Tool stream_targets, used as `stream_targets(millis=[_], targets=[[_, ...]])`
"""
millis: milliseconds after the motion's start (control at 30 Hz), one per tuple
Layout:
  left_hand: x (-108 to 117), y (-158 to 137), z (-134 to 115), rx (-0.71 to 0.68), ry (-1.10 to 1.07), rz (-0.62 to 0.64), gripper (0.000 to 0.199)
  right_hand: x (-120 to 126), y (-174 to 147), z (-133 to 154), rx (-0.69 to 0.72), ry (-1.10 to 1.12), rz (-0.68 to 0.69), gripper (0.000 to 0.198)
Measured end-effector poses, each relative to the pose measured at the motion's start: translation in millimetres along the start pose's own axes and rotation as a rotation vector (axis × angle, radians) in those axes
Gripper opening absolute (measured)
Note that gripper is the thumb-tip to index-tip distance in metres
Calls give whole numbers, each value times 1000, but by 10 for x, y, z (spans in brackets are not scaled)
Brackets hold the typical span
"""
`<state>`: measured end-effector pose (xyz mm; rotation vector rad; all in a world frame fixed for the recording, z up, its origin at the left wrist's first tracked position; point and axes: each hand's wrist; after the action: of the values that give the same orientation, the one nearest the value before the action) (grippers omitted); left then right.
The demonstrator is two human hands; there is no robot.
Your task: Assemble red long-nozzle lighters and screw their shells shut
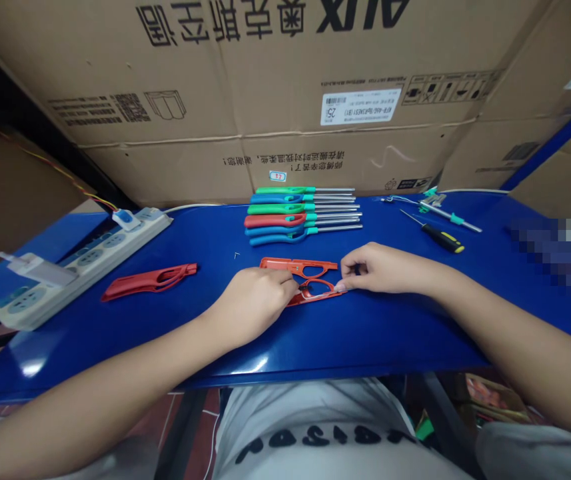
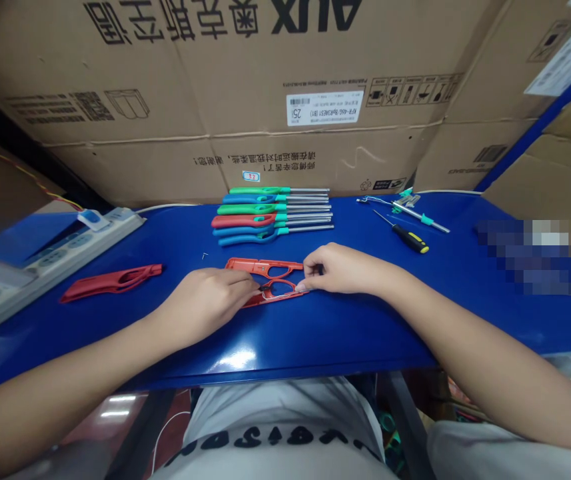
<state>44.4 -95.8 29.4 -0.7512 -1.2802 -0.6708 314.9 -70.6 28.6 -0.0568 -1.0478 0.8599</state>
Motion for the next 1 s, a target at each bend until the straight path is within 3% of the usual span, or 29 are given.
stream_targets(millis=[233, 400, 633, 833, 1000], targets=[[39, -9, -67, -40, 15, 32, 24, 8, -22, 15, 7, -19, -8, 43], [93, -47, -171, 21, -11, 132, 24, 10, -31, 17, 40, -42, -30, 42], [84, -67, -216, 37, -26, 165, 24, 21, -22, -21, 99, -64, -35, 39], [70, -62, -226, 36, 8, 152, 24, -31, -45, 63, 329, -132, -128, 18], [15, -32, -124, 24, -272, 27, 16, -218, -2, 190, 469, -270, -148, 20]])
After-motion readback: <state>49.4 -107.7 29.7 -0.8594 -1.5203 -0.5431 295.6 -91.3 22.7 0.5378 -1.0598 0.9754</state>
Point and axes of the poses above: each hand's wrist, its own y-axis towards the middle knuckle, its own x-axis out of the back of the hand, z = x × y, and after that the axes turned 15 degrees about z, right-handed
